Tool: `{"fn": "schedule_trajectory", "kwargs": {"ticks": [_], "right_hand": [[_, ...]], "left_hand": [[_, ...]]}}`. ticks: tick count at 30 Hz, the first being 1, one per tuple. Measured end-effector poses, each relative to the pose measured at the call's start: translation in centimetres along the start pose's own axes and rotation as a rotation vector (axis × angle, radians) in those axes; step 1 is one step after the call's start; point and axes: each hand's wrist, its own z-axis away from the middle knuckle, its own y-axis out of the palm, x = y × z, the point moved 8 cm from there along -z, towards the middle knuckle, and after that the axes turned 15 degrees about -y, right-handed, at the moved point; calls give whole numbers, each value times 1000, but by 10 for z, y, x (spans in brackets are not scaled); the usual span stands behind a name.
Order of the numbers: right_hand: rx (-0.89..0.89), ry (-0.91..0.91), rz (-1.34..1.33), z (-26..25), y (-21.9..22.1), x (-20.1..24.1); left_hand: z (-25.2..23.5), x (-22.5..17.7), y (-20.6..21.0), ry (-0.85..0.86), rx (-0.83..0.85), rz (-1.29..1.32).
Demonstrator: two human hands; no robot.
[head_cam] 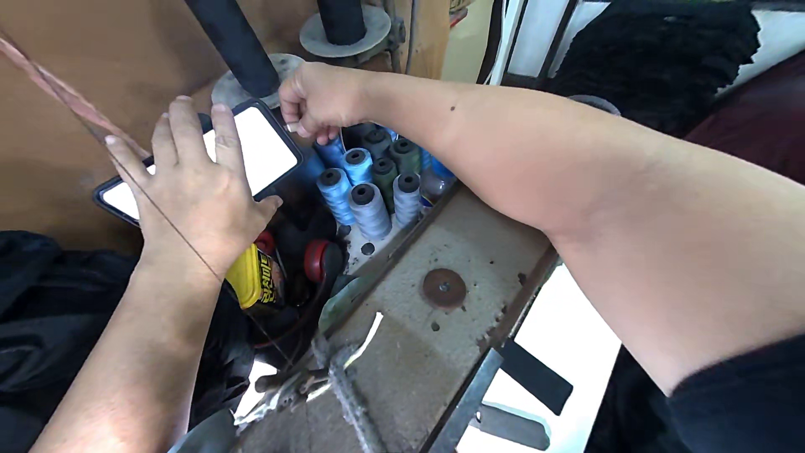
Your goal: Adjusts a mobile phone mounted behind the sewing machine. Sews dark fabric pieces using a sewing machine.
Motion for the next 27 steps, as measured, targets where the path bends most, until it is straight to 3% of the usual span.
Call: {"fn": "schedule_trajectory", "kwargs": {"ticks": [14, 27], "right_hand": [[16, -74, 163, -4, 0, 12], [0, -68, 258, -1, -4, 24]], "left_hand": [[-3, -1, -1, 67, -38, 6], [-3, -1, 0, 29, -22, -19]]}}
